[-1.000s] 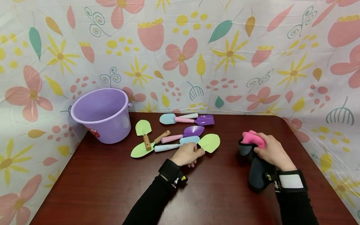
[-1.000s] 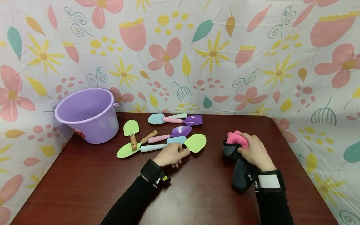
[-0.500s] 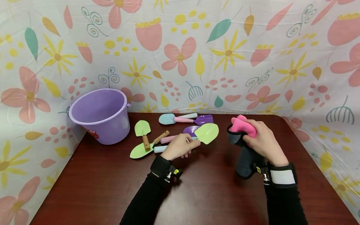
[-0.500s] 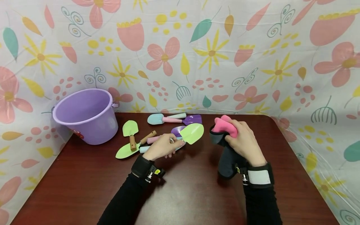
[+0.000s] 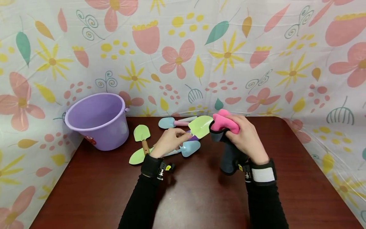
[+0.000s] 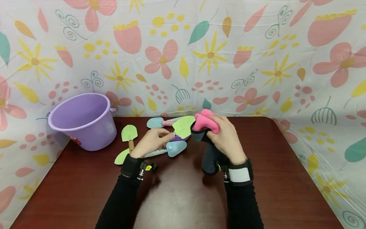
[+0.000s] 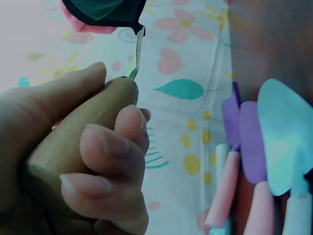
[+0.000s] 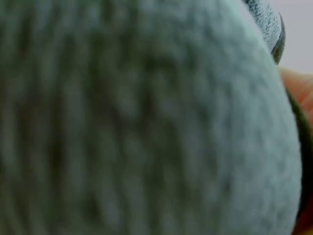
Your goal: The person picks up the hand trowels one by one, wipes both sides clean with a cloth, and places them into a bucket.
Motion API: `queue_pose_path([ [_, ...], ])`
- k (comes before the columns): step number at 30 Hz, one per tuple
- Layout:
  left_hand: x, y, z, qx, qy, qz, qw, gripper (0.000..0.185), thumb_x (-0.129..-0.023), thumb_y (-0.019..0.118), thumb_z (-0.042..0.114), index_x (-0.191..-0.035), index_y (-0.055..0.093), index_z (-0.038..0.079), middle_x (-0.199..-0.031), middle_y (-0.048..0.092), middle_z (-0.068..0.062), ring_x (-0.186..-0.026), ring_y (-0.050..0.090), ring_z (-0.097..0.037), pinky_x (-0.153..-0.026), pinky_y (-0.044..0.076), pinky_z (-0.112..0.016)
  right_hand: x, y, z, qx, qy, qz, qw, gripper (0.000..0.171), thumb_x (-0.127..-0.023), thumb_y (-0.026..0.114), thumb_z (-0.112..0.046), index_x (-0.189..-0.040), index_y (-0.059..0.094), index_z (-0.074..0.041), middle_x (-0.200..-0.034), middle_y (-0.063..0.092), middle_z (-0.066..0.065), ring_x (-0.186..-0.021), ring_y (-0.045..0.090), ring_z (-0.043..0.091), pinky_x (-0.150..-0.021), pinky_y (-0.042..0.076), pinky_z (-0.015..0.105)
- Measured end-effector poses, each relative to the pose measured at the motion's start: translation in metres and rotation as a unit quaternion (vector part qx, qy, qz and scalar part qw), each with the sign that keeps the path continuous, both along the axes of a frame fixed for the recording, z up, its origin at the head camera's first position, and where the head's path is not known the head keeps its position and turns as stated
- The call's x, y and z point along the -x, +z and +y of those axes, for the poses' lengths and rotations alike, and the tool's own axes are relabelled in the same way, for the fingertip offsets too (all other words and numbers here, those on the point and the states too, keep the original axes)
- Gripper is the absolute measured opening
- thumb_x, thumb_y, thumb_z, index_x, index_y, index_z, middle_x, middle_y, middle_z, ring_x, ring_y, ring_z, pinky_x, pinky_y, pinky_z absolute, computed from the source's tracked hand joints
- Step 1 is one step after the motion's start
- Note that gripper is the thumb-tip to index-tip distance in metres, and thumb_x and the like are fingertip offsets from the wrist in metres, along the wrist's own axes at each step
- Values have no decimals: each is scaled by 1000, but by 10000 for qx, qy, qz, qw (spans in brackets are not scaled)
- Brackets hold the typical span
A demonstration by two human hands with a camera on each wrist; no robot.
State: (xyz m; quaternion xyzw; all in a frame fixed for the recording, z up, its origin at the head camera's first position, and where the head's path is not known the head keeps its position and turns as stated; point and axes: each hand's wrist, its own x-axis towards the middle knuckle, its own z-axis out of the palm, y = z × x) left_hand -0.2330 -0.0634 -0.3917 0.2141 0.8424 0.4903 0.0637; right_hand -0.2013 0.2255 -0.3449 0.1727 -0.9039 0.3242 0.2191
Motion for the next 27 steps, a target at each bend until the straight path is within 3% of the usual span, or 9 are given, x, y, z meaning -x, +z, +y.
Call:
queue_pose_path([
  [5,-3,7,-7,-48,88,281,9996,22,-96,62,42,-98,74,23,-68,58,1,-60,53,-19,-60,42,-30,3,3,-18,173,298,244,9991,46,-77,67,5,-121,66,-8,-126,59,13,-111,54,32,-87,42,47],
  [8,-4,10,-9,-142,184,286,9993,24,-95,63,43,-102,75,24,-80,65,9,-70,61,-7,-68,48,-27,5,5,-28,266,506,364,9977,45,-77,66,6,-119,67,-10,-129,58,12,-116,54,32,-89,42,47],
  [12,-7,13,-12,-432,273,133,9986,26,-94,64,41,-106,74,20,-98,70,10,-88,68,-4,-81,53,-28,6,6,-38,316,706,538,9956,43,-76,67,6,-116,69,-10,-129,58,12,-118,54,31,-90,43,46],
  [15,-9,15,-15,-353,459,284,9979,28,-94,64,43,-108,74,21,-101,70,12,-94,66,-2,-85,51,-29,7,5,-48,248,899,607,9938,45,-74,69,6,-116,69,-9,-128,59,11,-118,54,30,-94,43,46],
  [19,-10,16,-20,-138,687,513,9962,25,-96,61,43,-107,73,23,-98,70,12,-91,65,-4,-79,51,-32,9,3,-68,23,1246,480,9910,48,-74,71,4,-120,68,-10,-130,58,11,-120,53,28,-96,44,44],
  [23,-10,16,-21,-4,696,666,9954,20,-99,57,34,-106,71,21,-91,67,10,-75,62,-9,-67,48,-31,8,0,-84,-222,1439,365,9887,46,-77,69,2,-121,68,-12,-135,55,11,-125,49,28,-96,45,45],
  [27,-8,17,-19,227,732,922,9928,15,-100,51,22,-97,65,18,-70,49,8,-59,46,-9,-58,37,-26,7,-4,-90,-462,1368,369,9888,44,-78,68,1,-119,68,-13,-138,52,11,-130,43,28,-91,47,47],
])
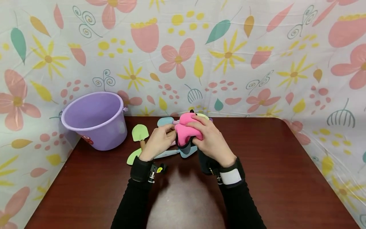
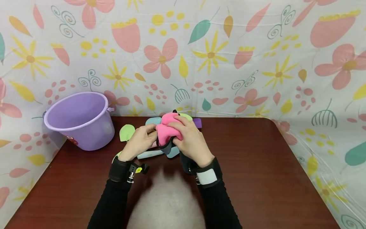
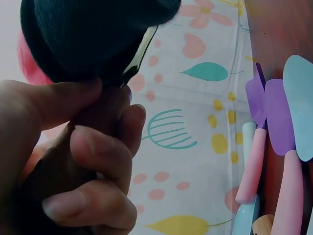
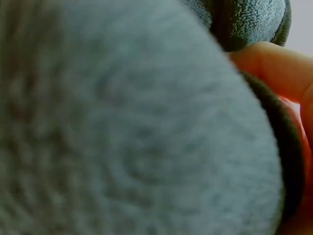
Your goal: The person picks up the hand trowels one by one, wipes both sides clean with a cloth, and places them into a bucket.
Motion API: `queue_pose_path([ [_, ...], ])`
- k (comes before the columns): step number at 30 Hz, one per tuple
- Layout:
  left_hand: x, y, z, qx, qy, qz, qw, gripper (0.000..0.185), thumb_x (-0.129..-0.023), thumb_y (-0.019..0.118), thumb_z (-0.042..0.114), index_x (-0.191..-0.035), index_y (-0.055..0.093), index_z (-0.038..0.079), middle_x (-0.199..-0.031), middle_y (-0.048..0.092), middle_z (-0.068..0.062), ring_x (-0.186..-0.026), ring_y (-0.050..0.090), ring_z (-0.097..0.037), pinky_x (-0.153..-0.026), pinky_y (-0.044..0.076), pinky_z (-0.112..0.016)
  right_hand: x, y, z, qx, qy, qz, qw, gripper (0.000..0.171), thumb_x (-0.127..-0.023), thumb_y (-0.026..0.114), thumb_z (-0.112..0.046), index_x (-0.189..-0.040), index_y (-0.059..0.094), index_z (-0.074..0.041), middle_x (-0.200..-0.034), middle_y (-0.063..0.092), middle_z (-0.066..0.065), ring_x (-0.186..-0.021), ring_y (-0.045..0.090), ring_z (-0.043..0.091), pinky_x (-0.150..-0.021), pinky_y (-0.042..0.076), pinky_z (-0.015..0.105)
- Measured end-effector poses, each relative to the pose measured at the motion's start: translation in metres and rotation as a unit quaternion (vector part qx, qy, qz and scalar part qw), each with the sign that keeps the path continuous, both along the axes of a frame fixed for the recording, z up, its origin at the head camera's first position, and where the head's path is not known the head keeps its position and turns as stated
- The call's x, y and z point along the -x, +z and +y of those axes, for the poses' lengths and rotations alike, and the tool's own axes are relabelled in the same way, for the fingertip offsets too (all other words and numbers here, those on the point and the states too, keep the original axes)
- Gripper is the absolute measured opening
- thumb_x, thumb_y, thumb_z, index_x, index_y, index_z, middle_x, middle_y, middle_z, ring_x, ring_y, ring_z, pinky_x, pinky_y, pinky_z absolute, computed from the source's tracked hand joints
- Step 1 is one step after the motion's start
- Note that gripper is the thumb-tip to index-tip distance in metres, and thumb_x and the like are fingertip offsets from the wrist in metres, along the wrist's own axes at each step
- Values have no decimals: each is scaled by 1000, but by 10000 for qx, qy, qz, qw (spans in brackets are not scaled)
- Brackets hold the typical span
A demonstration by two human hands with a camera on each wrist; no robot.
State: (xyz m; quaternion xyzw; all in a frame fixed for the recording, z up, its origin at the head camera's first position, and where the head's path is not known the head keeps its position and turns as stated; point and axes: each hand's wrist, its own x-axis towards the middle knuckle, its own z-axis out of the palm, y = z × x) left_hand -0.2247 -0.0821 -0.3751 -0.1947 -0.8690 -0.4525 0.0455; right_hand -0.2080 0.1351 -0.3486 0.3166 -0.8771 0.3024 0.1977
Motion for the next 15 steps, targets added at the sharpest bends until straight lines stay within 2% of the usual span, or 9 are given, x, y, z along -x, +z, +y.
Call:
queue_pose_path([
  [2,-1,1,2,48,10,34,10000,13,-100,49,20,-93,60,17,-63,38,5,-54,38,-10,-56,32,-26,0,-2,-2,-107,-101,60,9999,43,-78,68,1,-119,69,-14,-138,51,11,-131,42,28,-88,49,48],
  [5,-2,1,4,-2,5,30,10000,13,-101,50,22,-93,59,17,-62,36,5,-52,37,-10,-55,31,-26,1,-4,-3,-132,-237,200,9994,41,-78,69,0,-116,72,-14,-136,53,11,-128,44,30,-87,48,50],
  [9,-4,1,8,-196,-5,54,9998,12,-101,53,23,-97,63,18,-69,49,6,-57,47,-10,-58,39,-26,4,-6,-3,40,-478,315,9984,36,-77,72,0,-110,75,-15,-132,56,9,-120,47,30,-82,50,47],
  [11,-5,1,9,-265,-19,83,9996,13,-100,54,24,-100,66,20,-76,57,7,-62,52,-10,-61,43,-26,4,-7,-2,136,-623,312,9975,34,-77,74,0,-106,76,-15,-130,57,7,-115,48,29,-74,52,44],
  [15,-6,1,13,-308,-96,52,9995,15,-99,56,28,-100,68,20,-79,62,6,-63,55,-10,-61,46,-28,6,-10,1,223,-895,209,9955,31,-77,76,-2,-105,76,-16,-130,58,3,-108,50,26,-64,52,44],
])
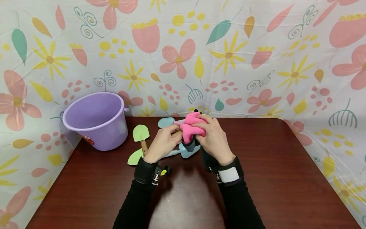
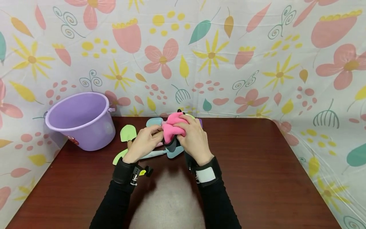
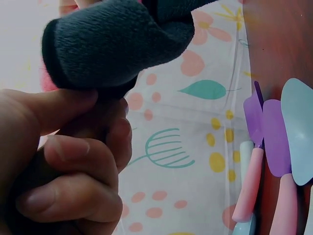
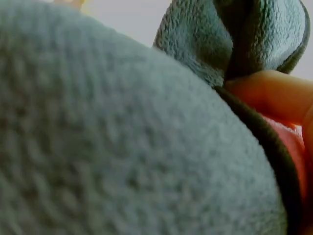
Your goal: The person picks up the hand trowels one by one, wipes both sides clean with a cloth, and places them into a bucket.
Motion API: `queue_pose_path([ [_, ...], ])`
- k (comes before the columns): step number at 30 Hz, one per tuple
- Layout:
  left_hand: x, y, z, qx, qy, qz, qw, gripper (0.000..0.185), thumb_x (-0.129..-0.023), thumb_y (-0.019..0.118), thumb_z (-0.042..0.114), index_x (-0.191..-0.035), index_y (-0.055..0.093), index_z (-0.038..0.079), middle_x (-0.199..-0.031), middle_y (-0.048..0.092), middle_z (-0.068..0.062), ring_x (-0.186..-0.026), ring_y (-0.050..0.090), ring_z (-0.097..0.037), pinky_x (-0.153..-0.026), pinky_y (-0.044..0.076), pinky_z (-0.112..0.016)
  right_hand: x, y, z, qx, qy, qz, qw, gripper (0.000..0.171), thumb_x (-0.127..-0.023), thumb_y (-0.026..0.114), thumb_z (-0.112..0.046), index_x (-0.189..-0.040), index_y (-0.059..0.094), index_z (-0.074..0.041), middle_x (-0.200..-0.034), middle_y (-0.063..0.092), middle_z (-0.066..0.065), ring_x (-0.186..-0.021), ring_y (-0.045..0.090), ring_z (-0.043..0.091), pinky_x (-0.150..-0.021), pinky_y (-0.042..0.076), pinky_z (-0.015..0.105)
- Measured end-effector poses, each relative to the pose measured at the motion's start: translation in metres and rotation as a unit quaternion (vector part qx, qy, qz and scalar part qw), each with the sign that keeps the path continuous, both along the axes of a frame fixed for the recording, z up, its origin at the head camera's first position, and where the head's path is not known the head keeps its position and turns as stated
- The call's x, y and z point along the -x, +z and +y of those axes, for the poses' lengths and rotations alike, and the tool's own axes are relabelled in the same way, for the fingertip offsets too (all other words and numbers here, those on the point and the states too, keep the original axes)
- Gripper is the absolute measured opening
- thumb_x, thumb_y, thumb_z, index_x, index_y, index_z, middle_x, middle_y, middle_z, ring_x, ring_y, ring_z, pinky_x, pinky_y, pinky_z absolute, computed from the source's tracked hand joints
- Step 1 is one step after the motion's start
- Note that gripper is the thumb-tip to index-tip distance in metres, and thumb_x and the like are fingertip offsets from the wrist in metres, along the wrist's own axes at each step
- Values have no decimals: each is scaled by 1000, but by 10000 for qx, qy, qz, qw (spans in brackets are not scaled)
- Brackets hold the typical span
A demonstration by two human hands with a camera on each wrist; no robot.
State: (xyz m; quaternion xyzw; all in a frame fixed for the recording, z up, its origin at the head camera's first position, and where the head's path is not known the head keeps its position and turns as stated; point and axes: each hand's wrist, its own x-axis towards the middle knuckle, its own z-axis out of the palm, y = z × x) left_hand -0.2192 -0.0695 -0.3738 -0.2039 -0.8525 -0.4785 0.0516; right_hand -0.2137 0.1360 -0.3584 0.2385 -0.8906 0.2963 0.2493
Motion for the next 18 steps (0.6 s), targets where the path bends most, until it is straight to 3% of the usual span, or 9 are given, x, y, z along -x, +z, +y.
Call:
queue_pose_path([
  [4,-1,1,1,-34,-14,-151,9999,18,-99,58,34,-97,69,19,-76,63,4,-65,59,-9,-63,48,-29,2,-1,5,16,-226,-92,9997,28,-78,75,-4,-103,77,-16,-131,57,2,-106,50,27,-59,52,48],
  [9,-2,1,-1,-113,49,-190,9997,19,-97,62,35,-100,70,18,-79,68,9,-75,66,-4,-70,52,-30,7,-2,18,142,-495,-60,9987,26,-78,74,-4,-102,77,-14,-130,58,5,-110,50,31,-61,52,55],
  [18,-3,2,-3,-277,-72,-258,9993,19,-97,62,36,-100,70,20,-82,69,8,-77,68,-4,-72,53,-30,8,-2,33,329,-845,-58,9959,27,-79,69,-4,-104,76,-12,-131,57,7,-111,50,36,-66,49,57],
])
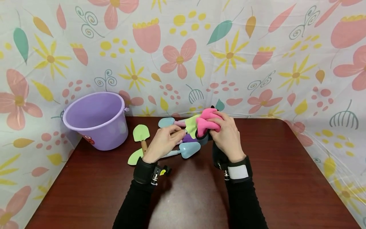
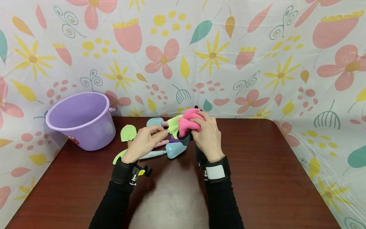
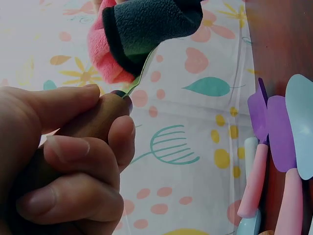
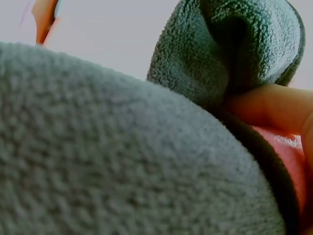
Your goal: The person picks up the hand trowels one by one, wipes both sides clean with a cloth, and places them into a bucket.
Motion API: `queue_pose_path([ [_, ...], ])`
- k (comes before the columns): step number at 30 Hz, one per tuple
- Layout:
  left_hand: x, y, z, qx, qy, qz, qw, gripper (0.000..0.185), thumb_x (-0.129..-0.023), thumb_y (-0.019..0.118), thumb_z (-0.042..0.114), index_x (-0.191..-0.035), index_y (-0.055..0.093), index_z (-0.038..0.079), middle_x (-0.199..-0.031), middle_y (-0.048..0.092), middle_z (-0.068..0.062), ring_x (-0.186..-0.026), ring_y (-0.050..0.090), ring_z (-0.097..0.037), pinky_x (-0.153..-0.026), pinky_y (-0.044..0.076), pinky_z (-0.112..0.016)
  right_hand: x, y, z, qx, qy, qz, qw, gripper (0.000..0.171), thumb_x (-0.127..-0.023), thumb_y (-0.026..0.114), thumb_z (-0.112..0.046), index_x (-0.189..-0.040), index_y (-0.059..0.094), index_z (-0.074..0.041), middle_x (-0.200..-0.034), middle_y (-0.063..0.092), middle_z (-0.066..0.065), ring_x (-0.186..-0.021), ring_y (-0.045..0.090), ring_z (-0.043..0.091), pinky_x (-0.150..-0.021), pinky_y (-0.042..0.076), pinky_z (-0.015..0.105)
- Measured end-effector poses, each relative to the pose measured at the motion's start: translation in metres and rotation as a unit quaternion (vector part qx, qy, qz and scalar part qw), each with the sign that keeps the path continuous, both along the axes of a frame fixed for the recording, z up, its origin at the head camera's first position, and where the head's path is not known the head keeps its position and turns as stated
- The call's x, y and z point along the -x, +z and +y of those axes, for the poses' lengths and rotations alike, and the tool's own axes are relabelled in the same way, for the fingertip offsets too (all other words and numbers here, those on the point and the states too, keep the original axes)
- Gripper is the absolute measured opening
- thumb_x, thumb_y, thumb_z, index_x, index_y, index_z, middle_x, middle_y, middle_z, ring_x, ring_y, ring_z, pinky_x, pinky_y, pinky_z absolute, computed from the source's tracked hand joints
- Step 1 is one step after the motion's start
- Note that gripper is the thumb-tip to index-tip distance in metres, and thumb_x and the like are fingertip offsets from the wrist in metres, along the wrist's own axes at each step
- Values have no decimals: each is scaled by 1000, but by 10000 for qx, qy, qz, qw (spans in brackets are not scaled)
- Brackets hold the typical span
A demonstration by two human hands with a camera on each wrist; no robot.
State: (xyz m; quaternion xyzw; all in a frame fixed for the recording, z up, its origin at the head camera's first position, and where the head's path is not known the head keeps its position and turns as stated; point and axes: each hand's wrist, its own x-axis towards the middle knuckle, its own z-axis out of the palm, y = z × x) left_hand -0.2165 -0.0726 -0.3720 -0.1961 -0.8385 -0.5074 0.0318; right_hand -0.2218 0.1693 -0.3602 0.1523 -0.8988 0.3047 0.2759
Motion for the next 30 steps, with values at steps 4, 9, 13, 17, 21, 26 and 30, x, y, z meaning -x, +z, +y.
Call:
queue_pose_path([
  [4,2,-2,0,-57,-87,-44,9999,20,-96,62,37,-100,70,19,-81,69,7,-78,68,-5,-74,54,-30,-2,3,5,102,-238,25,9997,29,-80,67,-3,-107,75,-10,-130,57,9,-110,50,38,-66,49,58],
  [9,2,-3,0,-1,-138,-24,9999,21,-96,62,39,-99,69,20,-77,66,6,-79,68,-11,-74,52,-32,-7,9,8,264,-484,163,9983,25,-81,67,-4,-103,76,-11,-129,58,10,-112,50,38,-68,47,58],
  [13,2,-3,-1,75,-114,11,9999,17,-96,62,38,-98,68,22,-77,65,6,-81,68,-15,-74,51,-33,-11,14,8,347,-518,242,9978,24,-80,67,-3,-101,77,-12,-130,57,7,-112,50,36,-69,47,58],
  [17,2,-4,0,219,-28,63,9997,15,-96,63,38,-99,68,23,-77,65,8,-78,65,-9,-73,50,-33,-16,18,5,323,-395,340,9981,25,-80,67,-2,-101,77,-12,-130,57,6,-111,50,34,-66,47,57],
  [21,3,-5,1,295,55,67,9995,15,-96,63,36,-100,68,22,-79,67,10,-76,64,-4,-72,50,-32,-20,21,-2,205,-153,521,9983,25,-80,68,-2,-100,77,-12,-129,57,8,-110,51,33,-63,49,55],
  [26,3,-5,1,238,107,-20,9997,17,-96,63,34,-103,68,19,-85,69,10,-78,67,-5,-71,51,-31,-23,21,-14,45,157,576,9982,26,-78,72,-3,-102,76,-12,-128,58,8,-111,51,32,-61,51,56],
  [30,2,-5,2,269,78,-22,9996,16,-98,60,32,-106,67,19,-90,68,8,-78,67,-10,-68,51,-29,-24,18,-28,-126,370,501,9980,28,-77,76,-4,-103,76,-13,-127,59,6,-109,52,29,-64,52,53],
])
